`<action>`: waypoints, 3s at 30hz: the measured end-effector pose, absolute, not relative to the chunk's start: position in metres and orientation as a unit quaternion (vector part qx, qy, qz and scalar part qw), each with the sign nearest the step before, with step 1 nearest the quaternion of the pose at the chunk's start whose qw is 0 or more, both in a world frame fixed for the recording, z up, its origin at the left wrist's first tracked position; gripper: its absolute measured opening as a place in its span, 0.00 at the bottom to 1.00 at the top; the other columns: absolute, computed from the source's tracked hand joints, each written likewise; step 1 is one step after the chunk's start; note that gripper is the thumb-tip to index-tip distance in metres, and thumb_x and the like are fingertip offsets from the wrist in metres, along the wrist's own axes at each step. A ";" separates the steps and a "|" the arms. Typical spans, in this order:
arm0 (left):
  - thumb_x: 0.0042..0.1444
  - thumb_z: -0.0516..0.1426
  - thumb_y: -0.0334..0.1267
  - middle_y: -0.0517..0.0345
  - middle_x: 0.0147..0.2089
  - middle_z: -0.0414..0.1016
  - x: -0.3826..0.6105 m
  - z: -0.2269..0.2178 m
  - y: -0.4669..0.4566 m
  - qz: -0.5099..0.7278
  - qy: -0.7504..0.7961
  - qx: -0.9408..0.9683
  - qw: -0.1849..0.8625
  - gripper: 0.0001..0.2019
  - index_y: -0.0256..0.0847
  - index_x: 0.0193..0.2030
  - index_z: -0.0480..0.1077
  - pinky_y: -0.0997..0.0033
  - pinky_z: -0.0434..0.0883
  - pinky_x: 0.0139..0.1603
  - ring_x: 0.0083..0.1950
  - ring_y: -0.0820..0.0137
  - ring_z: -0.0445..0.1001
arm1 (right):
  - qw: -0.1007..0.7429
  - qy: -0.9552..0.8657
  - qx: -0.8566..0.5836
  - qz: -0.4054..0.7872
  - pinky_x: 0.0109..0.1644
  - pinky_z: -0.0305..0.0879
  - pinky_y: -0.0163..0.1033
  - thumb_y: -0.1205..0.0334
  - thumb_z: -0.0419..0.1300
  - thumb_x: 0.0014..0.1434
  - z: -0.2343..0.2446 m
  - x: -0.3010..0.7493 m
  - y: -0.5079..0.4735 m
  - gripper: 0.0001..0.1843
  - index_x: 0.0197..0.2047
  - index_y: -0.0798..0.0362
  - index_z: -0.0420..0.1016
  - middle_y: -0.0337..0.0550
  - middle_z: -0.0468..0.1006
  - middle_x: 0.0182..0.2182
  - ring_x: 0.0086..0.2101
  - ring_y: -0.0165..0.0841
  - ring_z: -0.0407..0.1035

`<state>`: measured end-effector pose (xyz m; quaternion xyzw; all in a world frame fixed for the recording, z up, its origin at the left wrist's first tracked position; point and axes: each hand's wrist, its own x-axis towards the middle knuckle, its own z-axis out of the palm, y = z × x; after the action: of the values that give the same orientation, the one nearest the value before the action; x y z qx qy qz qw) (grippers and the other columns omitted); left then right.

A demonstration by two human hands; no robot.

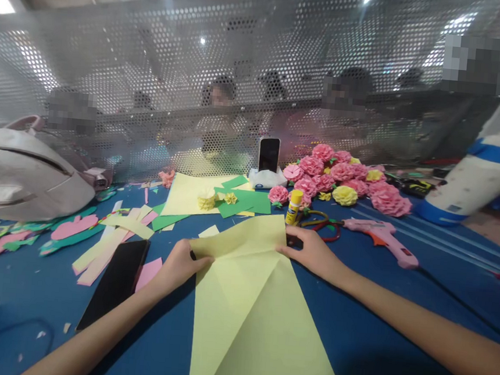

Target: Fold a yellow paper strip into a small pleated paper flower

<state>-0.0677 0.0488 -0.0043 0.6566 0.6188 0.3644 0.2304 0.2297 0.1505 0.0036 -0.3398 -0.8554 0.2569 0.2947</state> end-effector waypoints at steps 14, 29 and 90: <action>0.50 0.44 0.12 0.49 0.61 0.72 -0.087 0.034 0.044 0.112 0.386 0.915 0.017 0.37 0.47 0.62 0.66 0.52 0.67 0.55 0.59 0.60 0.69 | 0.188 -0.978 -0.089 -0.008 0.58 0.60 0.46 0.80 0.47 0.61 0.008 0.242 0.157 0.20 0.49 0.54 0.71 0.47 0.77 0.52 0.56 0.36 0.66; 0.67 0.48 0.49 0.40 0.74 0.48 -0.024 0.019 0.013 0.086 0.457 0.885 0.031 0.30 0.40 0.72 0.48 0.45 0.57 0.69 0.73 0.53 0.49 | 0.131 -0.989 -0.052 -0.037 0.56 0.64 0.46 0.73 0.46 0.67 0.024 0.243 0.152 0.16 0.50 0.55 0.72 0.50 0.76 0.54 0.56 0.38 0.67; 0.66 0.50 0.38 0.45 0.76 0.33 -0.029 -0.006 0.008 0.079 0.443 0.890 0.074 0.32 0.43 0.74 0.42 0.42 0.52 0.70 0.75 0.51 0.34 | 0.129 -0.969 -0.196 0.084 0.67 0.56 0.54 0.51 0.54 0.66 -0.005 0.211 0.090 0.37 0.72 0.55 0.48 0.53 0.55 0.68 0.65 0.47 0.53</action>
<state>-0.0288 0.0076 -0.0063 0.8902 0.4426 0.0787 0.0737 0.2111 0.0902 -0.0047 -0.1956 -0.9686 0.0838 0.1286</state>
